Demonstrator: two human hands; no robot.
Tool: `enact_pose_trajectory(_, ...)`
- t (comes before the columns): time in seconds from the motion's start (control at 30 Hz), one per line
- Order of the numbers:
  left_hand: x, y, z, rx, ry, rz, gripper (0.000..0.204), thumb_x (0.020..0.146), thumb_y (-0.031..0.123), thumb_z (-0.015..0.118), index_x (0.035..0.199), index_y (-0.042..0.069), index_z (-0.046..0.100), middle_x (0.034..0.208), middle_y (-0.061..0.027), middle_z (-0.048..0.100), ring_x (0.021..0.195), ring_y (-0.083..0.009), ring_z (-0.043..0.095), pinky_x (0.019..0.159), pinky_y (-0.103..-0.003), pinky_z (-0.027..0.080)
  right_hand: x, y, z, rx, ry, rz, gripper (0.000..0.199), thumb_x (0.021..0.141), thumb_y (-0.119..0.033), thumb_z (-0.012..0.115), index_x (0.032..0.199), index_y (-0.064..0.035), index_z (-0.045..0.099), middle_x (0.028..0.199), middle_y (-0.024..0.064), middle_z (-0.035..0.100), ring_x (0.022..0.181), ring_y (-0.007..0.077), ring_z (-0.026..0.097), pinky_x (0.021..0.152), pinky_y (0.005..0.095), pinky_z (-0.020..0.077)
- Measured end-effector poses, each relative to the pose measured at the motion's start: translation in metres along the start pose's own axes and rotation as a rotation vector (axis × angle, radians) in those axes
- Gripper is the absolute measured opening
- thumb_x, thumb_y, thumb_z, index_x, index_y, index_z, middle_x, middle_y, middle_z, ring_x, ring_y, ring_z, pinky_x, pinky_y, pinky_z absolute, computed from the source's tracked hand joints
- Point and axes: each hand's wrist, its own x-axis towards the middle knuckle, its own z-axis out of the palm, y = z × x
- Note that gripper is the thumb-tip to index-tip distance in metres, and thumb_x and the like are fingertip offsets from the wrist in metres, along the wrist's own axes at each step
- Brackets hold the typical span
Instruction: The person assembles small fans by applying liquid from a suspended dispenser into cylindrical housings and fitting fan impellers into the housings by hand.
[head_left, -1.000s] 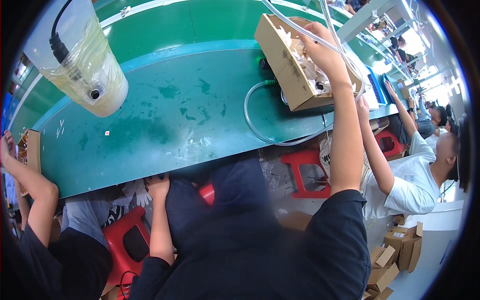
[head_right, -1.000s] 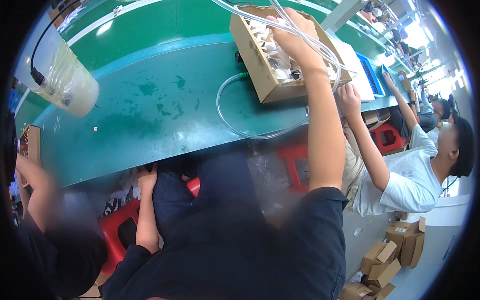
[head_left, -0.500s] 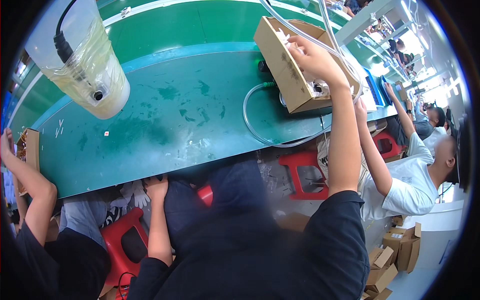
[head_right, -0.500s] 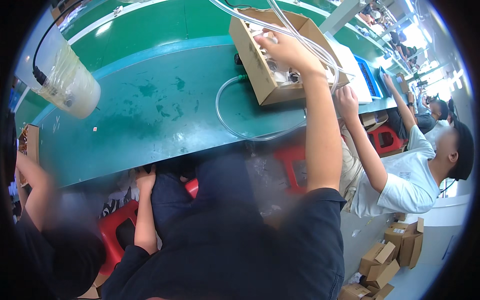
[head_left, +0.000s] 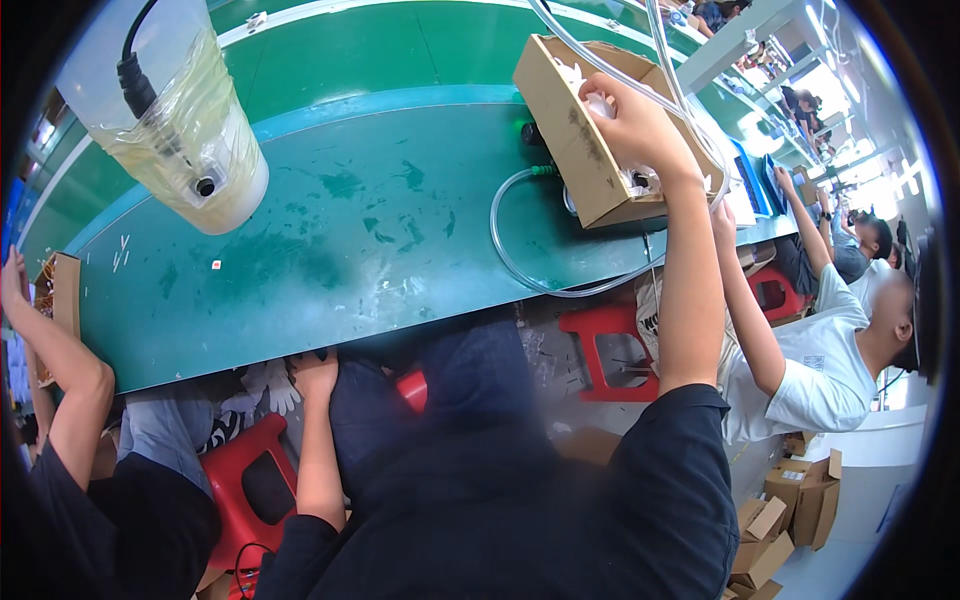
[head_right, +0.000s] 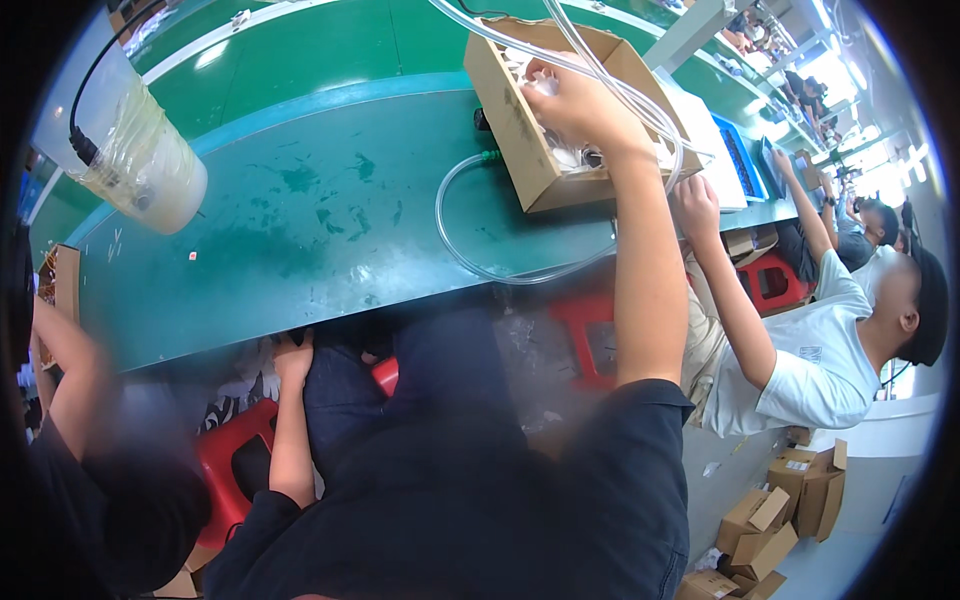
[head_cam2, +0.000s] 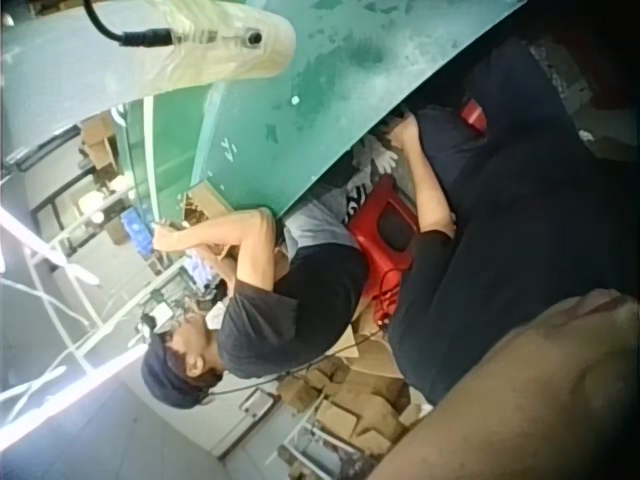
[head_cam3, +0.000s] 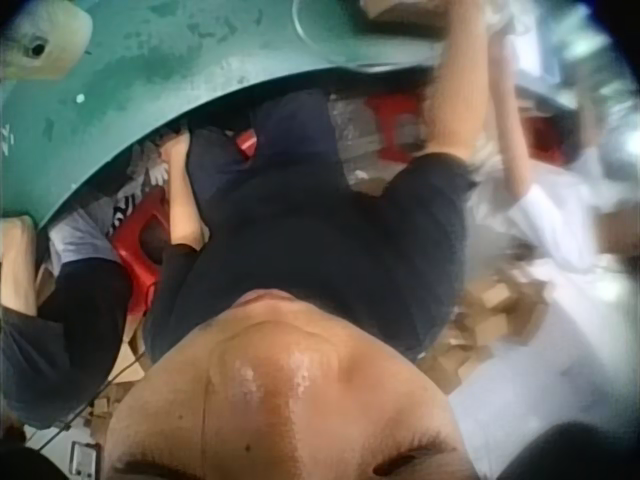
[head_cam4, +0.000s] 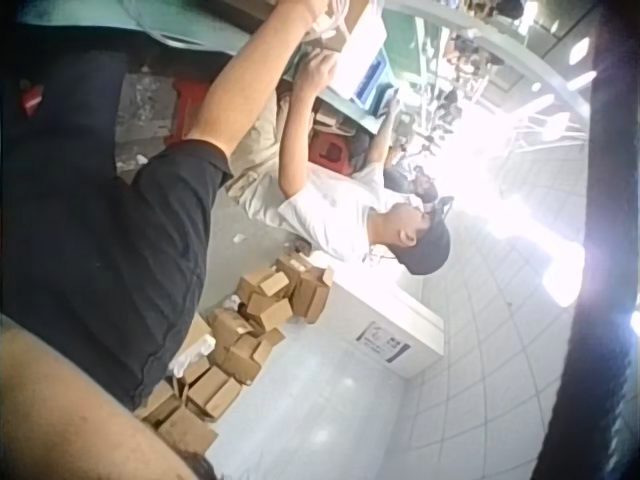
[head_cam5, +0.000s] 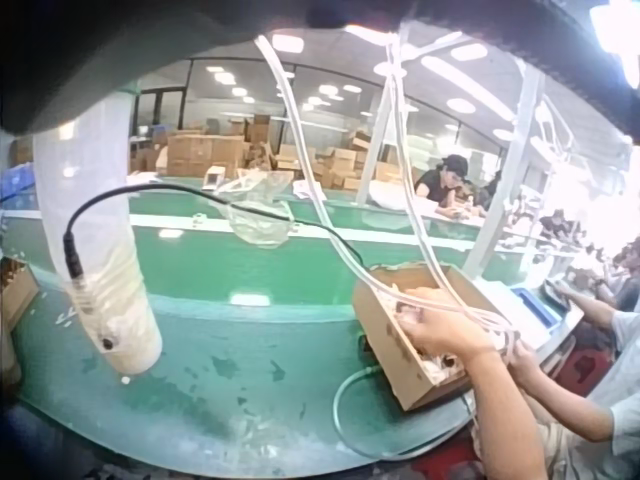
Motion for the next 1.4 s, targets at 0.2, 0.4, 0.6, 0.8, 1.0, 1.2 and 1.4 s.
enact_pose_trajectory(0.2, 0.004, -0.004, 0.006, 0.019, 0.024, 0.023, 0.074, 0.075, 0.054, 0.052, 0.129, 0.007, 0.034, 0.115, -0.0308, 0.045, 0.104, -0.0451, 0.047, 0.089, -0.047, 0.039, 0.003, -0.003, -0.001, 0.166, 0.118, 0.015, 0.030, 0.079, -0.033, 0.058, 0.091, -0.0045, 0.060, 0.078, 0.0163, 0.062, 0.072, 0.0285, 0.060, 0.065, 0.0362, 0.0463)
enact_pose_trajectory(0.4, 0.002, -0.002, 0.003, 0.001, 0.014, 0.020, 0.074, 0.075, 0.054, 0.052, 0.129, 0.008, 0.034, 0.115, -0.0306, 0.046, 0.105, -0.0453, 0.047, 0.089, -0.047, 0.038, 0.003, -0.002, 0.000, 0.118, 0.201, 0.017, 0.032, 0.081, -0.035, 0.057, 0.092, -0.0046, 0.060, 0.073, 0.0147, 0.061, 0.068, 0.0272, 0.058, 0.064, 0.0356, 0.0454)
enact_pose_trajectory(0.6, 0.002, -0.005, 0.005, -0.005, 0.022, 0.016, 0.074, 0.075, 0.054, 0.052, 0.129, 0.008, 0.034, 0.116, -0.0304, 0.046, 0.105, -0.0455, 0.046, 0.090, -0.047, 0.038, 0.005, 0.003, 0.001, 0.117, 0.263, -0.033, 0.035, 0.084, -0.039, 0.054, 0.088, -0.0043, 0.060, 0.072, 0.0149, 0.061, 0.066, 0.0282, 0.056, 0.064, 0.0367, 0.0442)
enact_pose_trajectory(0.8, 0.000, 0.000, 0.001, 0.005, 0.015, 0.014, 0.074, 0.075, 0.054, 0.052, 0.130, 0.008, 0.033, 0.116, -0.0306, 0.045, 0.105, -0.0455, 0.046, 0.090, -0.047, 0.038, 0.010, 0.009, 0.006, 0.222, 0.287, 0.093, 0.042, 0.086, -0.043, 0.047, 0.084, -0.0035, 0.060, 0.071, 0.0160, 0.060, 0.067, 0.0306, 0.056, 0.065, 0.0383, 0.0429)
enact_pose_trajectory(1.0, 0.002, -0.002, 0.001, -0.008, 0.000, 0.017, 0.074, 0.075, 0.055, 0.051, 0.130, 0.009, 0.032, 0.118, -0.0306, 0.044, 0.105, -0.0462, 0.046, 0.090, -0.046, 0.038, 0.017, 0.021, 0.008, 0.280, 0.300, 0.064, 0.051, 0.087, -0.049, 0.041, 0.085, -0.0024, 0.060, 0.073, 0.0182, 0.060, 0.069, 0.0310, 0.056, 0.067, 0.0396, 0.0421)
enact_pose_trajectory(1.2, 0.000, -0.001, 0.001, 0.011, 0.004, 0.006, 0.075, 0.075, 0.055, 0.051, 0.131, 0.010, 0.032, 0.119, -0.0307, 0.043, 0.106, -0.0461, 0.046, 0.090, -0.047, 0.039, 0.010, 0.016, 0.008, 0.138, 0.151, 0.150, 0.054, 0.089, -0.052, 0.036, 0.098, -0.0043, 0.060, 0.085, 0.0175, 0.061, 0.080, 0.0289, 0.057, 0.075, 0.0366, 0.0429)
enact_pose_trajectory(1.4, 0.001, -0.002, 0.001, 0.006, -0.020, -0.009, 0.077, 0.074, 0.056, 0.051, 0.132, 0.011, 0.029, 0.121, -0.0311, 0.041, 0.107, -0.0458, 0.046, 0.089, -0.047, 0.039, 0.003, 0.006, 0.008, 0.104, -0.085, 0.125, 0.059, 0.090, -0.054, 0.029, 0.114, -0.0060, 0.052, 0.106, 0.0161, 0.057, 0.099, 0.0272, 0.053, 0.088, 0.0343, 0.0390)
